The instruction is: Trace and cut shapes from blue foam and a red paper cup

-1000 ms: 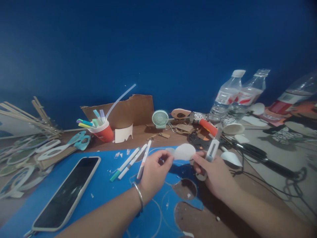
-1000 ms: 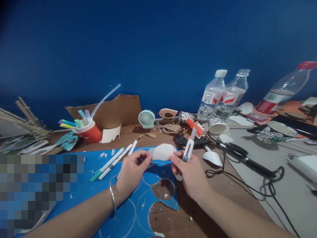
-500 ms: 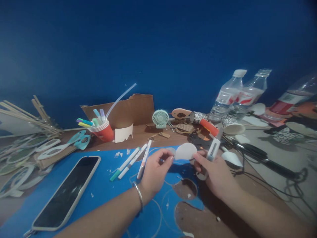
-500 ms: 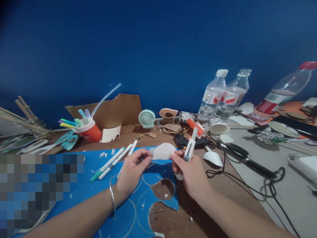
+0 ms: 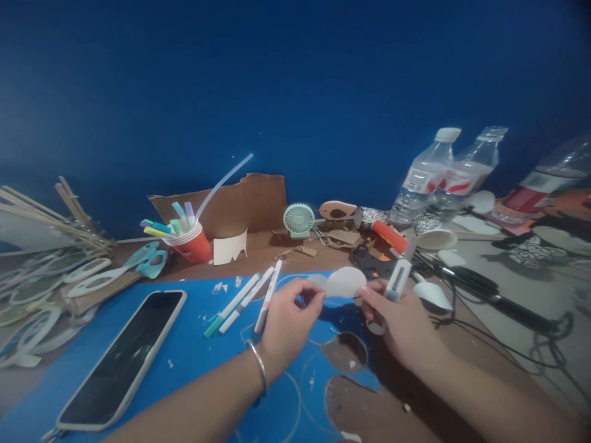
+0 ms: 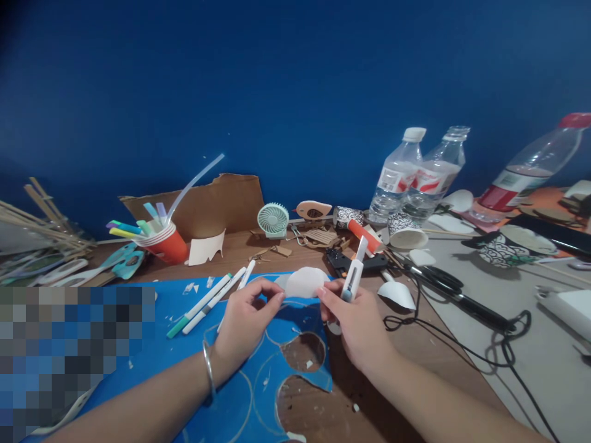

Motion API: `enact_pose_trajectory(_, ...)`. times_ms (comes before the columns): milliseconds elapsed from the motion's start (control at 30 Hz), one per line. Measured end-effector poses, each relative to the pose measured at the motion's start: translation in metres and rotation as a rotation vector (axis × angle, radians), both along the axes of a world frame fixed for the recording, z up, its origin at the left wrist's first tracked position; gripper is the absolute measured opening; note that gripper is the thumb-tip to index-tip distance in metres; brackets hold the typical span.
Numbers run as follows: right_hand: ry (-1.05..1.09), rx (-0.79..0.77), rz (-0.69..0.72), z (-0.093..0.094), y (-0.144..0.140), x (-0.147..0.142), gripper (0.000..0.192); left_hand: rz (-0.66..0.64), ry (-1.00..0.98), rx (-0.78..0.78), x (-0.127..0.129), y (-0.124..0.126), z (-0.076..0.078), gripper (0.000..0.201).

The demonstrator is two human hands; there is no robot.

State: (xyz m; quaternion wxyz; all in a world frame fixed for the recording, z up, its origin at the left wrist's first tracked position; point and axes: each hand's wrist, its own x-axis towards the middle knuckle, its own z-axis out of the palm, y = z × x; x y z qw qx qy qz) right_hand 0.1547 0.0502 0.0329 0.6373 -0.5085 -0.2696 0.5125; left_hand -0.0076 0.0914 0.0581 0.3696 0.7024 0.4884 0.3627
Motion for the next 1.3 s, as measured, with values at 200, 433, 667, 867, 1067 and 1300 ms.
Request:
enact_pose_trajectory(200,-0.085,0.003,0.0,-0.002,-0.0001,0.0004,0.022,0.001,0.025,0.016,-0.0007,0.0,-0.0038,0.009)
enact_pose_trajectory(433,-0.129,0.011,0.014,-0.0025,-0.0009,0.0006,0.021,-0.03,0.019,0.01,-0.0013,-0.0007,-0.0039,0.007)
enact_pose_trajectory(667,-0.153,0.012,0.02,-0.0047,-0.002,0.0018,0.021,-0.044,0.035,0.013,-0.0012,0.0003,-0.0043,0.008)
enact_pose_trajectory(867,-0.121,0.004,0.024,-0.0033,-0.0022,0.001,0.021,-0.04,0.003,-0.011,-0.0004,0.001,-0.0034,0.007)
enact_pose_trajectory(1067,-0.041,-0.027,-0.003,-0.0004,0.0002,0.0003,0.024,0.03,-0.11,-0.092,-0.0008,0.003,-0.0058,0.011)
enact_pose_trajectory(1300,-0.017,-0.037,0.017,0.0006,0.0005,-0.0001,0.024,-0.063,-0.323,-0.258,-0.0043,0.0018,-0.0083,0.02)
